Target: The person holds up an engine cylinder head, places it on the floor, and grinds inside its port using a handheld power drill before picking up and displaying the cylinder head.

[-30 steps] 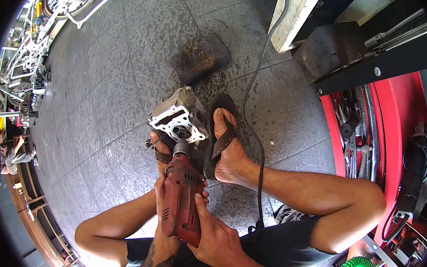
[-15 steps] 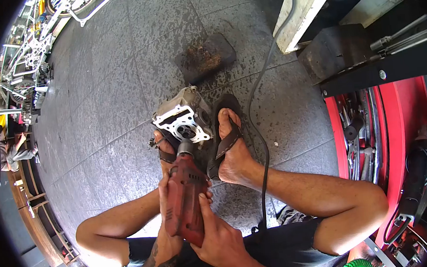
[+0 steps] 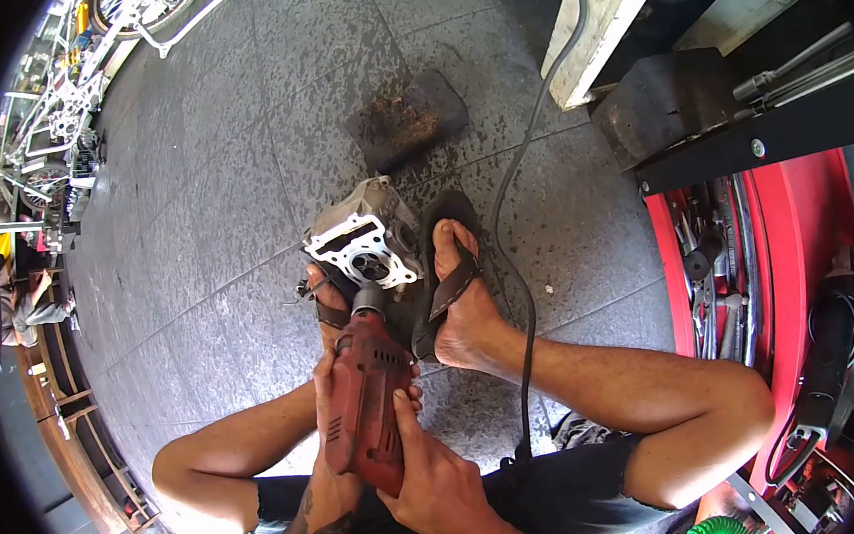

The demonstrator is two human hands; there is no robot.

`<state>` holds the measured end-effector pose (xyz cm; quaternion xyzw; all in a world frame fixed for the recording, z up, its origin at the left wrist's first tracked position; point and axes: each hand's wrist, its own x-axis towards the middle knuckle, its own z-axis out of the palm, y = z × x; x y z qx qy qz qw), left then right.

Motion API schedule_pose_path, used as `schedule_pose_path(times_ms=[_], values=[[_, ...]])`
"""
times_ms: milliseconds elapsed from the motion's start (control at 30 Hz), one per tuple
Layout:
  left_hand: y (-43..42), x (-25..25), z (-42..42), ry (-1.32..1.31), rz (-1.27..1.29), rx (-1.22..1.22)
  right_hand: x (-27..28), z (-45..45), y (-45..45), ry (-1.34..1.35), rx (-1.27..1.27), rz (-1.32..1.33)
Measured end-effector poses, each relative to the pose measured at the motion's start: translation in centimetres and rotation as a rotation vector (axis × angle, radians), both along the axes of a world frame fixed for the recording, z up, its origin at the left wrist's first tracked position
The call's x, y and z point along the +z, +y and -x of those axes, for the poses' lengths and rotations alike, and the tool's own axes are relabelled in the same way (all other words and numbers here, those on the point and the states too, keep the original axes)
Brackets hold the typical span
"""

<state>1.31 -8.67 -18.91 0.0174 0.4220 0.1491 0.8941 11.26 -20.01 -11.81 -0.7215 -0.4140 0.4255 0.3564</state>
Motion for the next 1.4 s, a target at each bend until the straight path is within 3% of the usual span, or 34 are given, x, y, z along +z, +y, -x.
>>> schedule_pose_path(times_ms=[300, 367, 800, 1000, 1333, 1400], values=[[-0.5, 0.9, -0.1, 0.030, -0.003, 0.042, 0.6, -0.2, 0.1, 0.021, 0.093, 0.121], [-0.2, 0.6, 0.2, -0.109, 0.093, 0.132, 0.1, 0.1, 0.4, -0.006, 0.083, 0.054], [-0.5, -0.2, 0.9, -0.209, 0.121, 0.093, 0.5, -0.3, 0.1, 0.002, 0.126, 0.062], [-0.6, 0.1, 1.3, -0.262, 0.219, 0.186, 0.7, -0.1, 0.3, -0.012, 0.137, 0.071], [0.1, -0.5, 0.5, -0.177, 0.038, 0.081, 0.4, -0.1, 0.1, 0.017, 0.118, 0.087], [-0.4, 0.8, 0.0, -0.010, 0.028, 0.043, 0.2, -0.1, 0.0, 0.006, 0.103, 0.052]])
